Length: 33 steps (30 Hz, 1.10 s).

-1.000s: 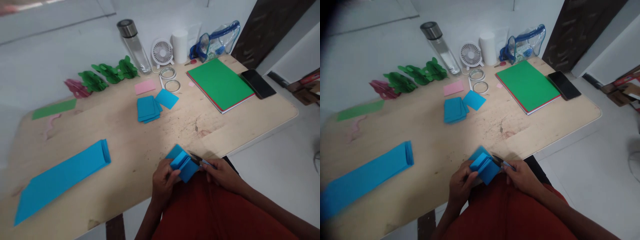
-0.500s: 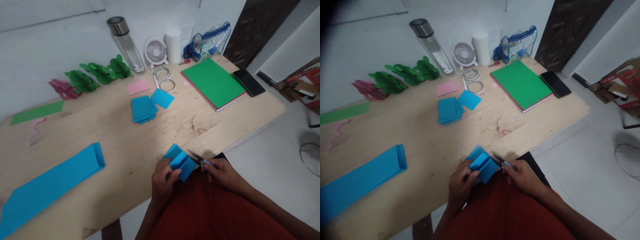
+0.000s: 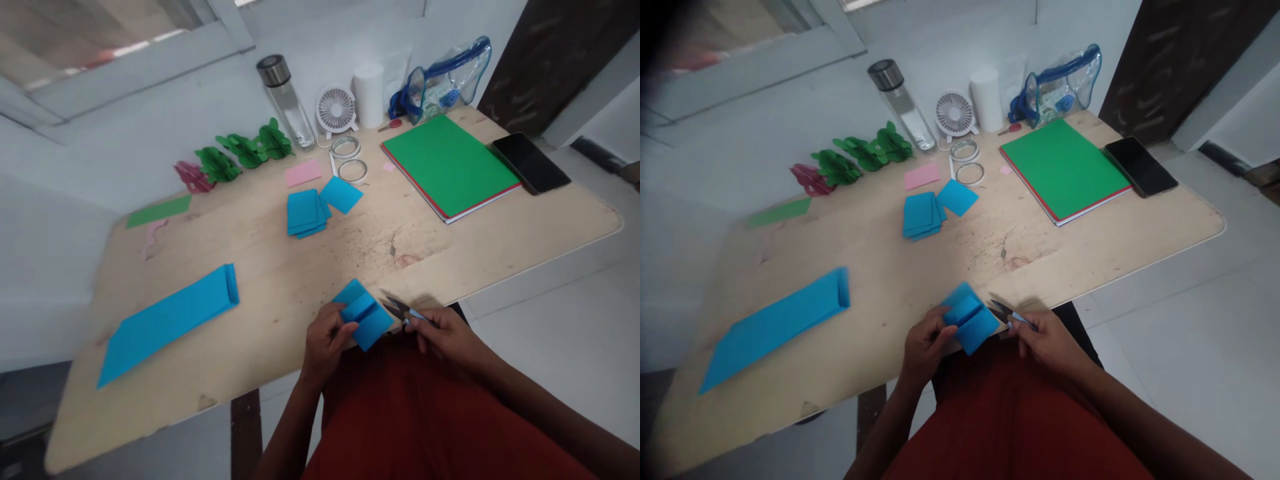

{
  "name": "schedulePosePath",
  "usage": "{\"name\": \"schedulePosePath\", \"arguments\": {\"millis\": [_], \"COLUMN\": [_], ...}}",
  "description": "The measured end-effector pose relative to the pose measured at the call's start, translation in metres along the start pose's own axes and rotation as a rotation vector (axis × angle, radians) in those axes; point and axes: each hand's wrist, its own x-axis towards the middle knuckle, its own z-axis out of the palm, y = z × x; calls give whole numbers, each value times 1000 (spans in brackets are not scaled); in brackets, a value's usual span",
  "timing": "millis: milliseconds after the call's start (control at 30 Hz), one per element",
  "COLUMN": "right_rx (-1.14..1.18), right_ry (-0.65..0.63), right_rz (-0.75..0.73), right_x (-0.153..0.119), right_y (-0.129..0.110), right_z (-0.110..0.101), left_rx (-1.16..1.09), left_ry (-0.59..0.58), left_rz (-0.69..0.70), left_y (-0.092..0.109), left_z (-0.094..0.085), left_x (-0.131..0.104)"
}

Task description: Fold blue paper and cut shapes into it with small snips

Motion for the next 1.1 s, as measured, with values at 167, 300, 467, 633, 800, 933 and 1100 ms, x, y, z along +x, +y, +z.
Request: {"name": "schedulePosePath", "arguments": {"millis": [167, 300, 467, 633, 800, 933, 1100], "right_rx": [-18, -26, 15, -29, -48, -36, 18], "right_ry": [-41, -40, -34, -131, -69, -4, 25], "right_rz": [-16, -38, -5, 24, -2, -22, -27], "right_x": [-4, -6, -5, -6, -4, 0, 1], "right_y": [1, 3, 0, -4, -3, -1, 1], "right_z": [-2, -3, -2, -4, -9, -8, 0], "left_rx": [-2, -5, 9, -7, -28, -15, 6], "left_ry": [23, 35, 22, 49, 52, 36, 57], "left_rz": [6, 9, 17, 53, 16, -29, 1], "left_y": [1, 1, 2, 4, 3, 4, 2], "left_z": [2, 2, 1, 1, 1, 1, 3], "left_x": [1, 1, 1, 2, 2, 2, 1]}}
